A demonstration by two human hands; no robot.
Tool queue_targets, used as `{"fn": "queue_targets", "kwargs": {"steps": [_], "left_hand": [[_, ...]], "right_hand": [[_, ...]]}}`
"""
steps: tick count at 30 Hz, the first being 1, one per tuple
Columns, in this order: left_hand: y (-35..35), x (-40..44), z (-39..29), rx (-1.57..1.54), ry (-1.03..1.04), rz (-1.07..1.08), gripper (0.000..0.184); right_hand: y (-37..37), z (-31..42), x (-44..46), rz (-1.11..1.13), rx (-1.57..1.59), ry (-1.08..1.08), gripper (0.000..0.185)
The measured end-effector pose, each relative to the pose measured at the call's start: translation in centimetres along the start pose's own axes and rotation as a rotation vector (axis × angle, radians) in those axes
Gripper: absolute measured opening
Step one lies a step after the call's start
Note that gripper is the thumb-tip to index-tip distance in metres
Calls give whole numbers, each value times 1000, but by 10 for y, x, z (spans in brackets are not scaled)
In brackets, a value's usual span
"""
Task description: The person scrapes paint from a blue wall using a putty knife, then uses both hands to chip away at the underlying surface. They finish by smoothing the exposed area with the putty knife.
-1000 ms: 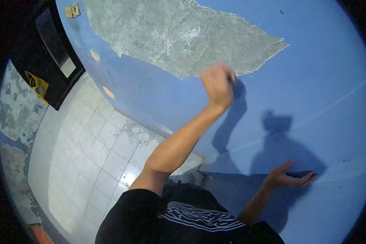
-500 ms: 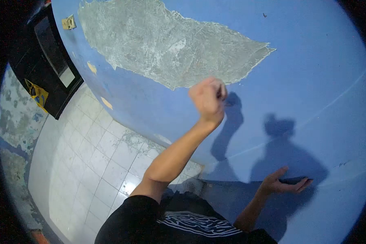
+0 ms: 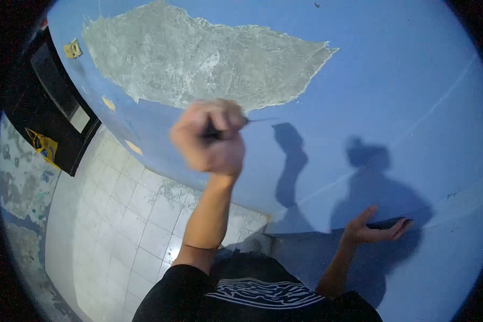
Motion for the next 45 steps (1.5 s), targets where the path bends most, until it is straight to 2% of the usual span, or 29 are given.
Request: {"fn": "queue_targets", "kwargs": {"steps": [1, 2, 4, 6, 8, 10, 14, 16, 18, 21, 25, 28, 30, 31, 34, 38, 39, 41, 42, 45], "left_hand": [[1, 13, -16, -61, 32, 26, 37], [5, 26, -33, 41, 40, 83, 33], [8, 47, -49, 24, 72, 144, 33], [8, 54, -41, -32, 72, 76, 33], [-3, 39, 4, 276, 211, -60, 34], [-14, 14, 26, 68, -9, -41, 34], [-42, -17, 13, 79, -117, -120, 34], [-68, -31, 18, 37, -267, -156, 34], [-83, -42, 6, 161, -278, -95, 35], [-104, -52, 0, 470, -487, 49, 32], [-127, -28, -15, 452, -469, 77, 34], [-91, 20, -42, 263, -391, 10, 32], [-53, 52, -61, 140, -252, 87, 30], [-36, 66, -69, 120, -161, 116, 31], [-8, 90, -74, -116, -101, 212, 31], [-4, 72, -20, -246, -95, 210, 34], [-15, 57, 15, -1, -40, 27, 36], [-37, 15, 88, 184, -280, -26, 38], [-29, 3, 86, 70, -364, 35, 38], [-15, 13, 39, 54, -243, 74, 32]], "right_hand": [[2, 1, 1, -6, -3, 6, 70], [0, 3, 2, -8, 15, -6, 69], [-1, 2, 2, -17, 36, -17, 68], [2, -1, -1, -57, 124, 32, 66], [0, 1, 0, -50, 109, 30, 66], [-2, -1, 0, -42, 90, 19, 66], [0, -4, -5, -43, 146, 50, 67], [2, -3, -3, -66, 196, 52, 68], [-1, 0, 0, -44, 106, 23, 67], [0, 2, 1, -26, 70, 9, 66], [1, 2, -1, 8, 28, 8, 66], [3, 2, -3, -16, 93, 15, 66], [6, -9, -10, -80, 246, 100, 72], [5, -8, -8, -78, 250, 98, 72], [1, -1, -4, -44, 118, 28, 73], [1, -6, -5, -59, 131, 38, 72], [2, -6, -6, -66, 143, 45, 71], [0, -6, -7, -57, 109, 35, 70], [1, -6, -6, -51, 77, 23, 70], [1, -4, -4, -28, 57, -22, 64]]}}
Point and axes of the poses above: each hand's wrist, its own x-axis towards the middle knuckle, its own y-axis out of the palm, z = x × y, the point moved 5 cm from there along x, towards the middle knuckle, and after that the axes turned 3 degrees about -z, right-handed, at the moved point
